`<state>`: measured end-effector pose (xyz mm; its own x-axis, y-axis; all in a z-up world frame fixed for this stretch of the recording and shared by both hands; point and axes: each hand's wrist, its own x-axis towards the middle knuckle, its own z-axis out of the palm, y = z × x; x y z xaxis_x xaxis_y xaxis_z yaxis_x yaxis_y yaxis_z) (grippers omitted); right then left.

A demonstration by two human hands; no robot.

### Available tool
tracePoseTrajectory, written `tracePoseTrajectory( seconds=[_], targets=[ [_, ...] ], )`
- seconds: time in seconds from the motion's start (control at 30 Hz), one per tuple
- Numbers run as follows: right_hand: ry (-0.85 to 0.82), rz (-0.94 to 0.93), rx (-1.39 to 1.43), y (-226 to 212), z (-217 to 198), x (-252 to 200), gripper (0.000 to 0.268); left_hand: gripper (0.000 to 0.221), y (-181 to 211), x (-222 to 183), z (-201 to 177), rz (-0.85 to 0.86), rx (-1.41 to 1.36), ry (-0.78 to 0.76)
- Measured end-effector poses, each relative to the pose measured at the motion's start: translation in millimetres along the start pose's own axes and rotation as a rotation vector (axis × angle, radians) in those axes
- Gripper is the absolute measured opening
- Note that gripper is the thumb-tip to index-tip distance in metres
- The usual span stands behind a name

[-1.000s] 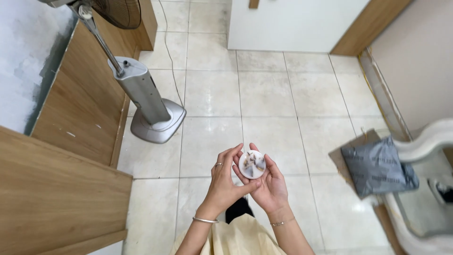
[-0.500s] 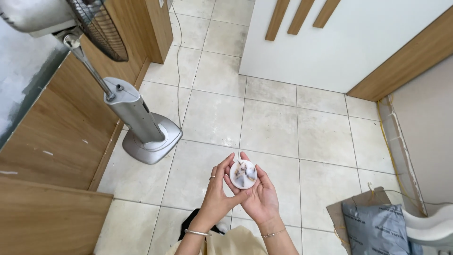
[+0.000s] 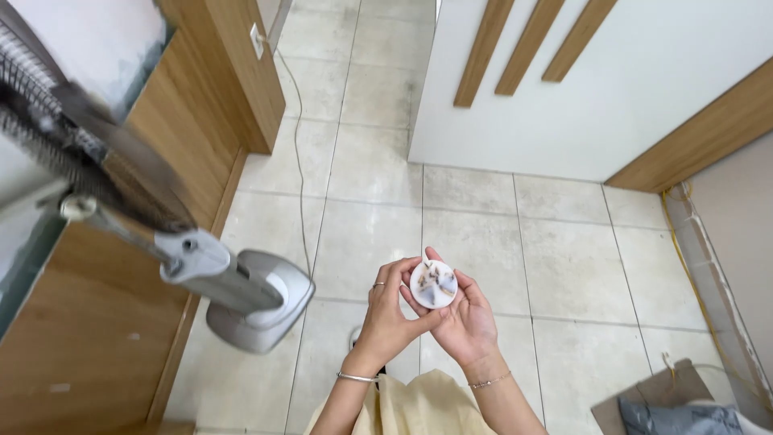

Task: Inspecting and arranging small decorative flower-shaped candles on shelves and workstations.

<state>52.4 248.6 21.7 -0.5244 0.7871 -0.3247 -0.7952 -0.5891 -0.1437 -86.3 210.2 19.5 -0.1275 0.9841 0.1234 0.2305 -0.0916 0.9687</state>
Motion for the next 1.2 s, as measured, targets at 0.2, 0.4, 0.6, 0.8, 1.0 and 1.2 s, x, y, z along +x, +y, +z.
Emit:
tracePoseTrajectory(
  seconds=[0.2, 0.4, 0.6, 0.8, 1.0, 1.2],
  targets=[
    [-0.142, 0.016, -0.029, -25.5, 46.4, 127.2, 0.055, 0.078, -13.8, 131.3, -52.9, 0.159, 0.219, 0.062],
    [-0.138, 0.033, -0.062, -44.7, 72.8, 215.8, 0.055, 0.077, -36.7, 225.1, -77.7, 0.194, 0.269, 0.162],
    [-0.169, 0.096, -0.108, -91.2, 77.4, 312.8, 0.056, 0.077, -61.3, 324.1, -79.9, 0.174, 0.300, 0.260],
    [-0.196, 0.178, -0.098, -156.7, 117.2, 426.2, 0.055, 0.079, -74.7, 435.9, -70.3, 0.162, 0.285, 0.341],
    [-0.259, 0.267, -0.136, -215.2, 152.4, 522.1, 0.052, 0.088, -72.2, 538.5, -60.5, 0.121, 0.237, 0.421],
    [-0.205, 0.309, -0.185, -237.8, 174.5, 601.2, 0.053, 0.105, -86.3, 614.6, -70.7, 0.070, 0.119, 0.444]
  ],
)
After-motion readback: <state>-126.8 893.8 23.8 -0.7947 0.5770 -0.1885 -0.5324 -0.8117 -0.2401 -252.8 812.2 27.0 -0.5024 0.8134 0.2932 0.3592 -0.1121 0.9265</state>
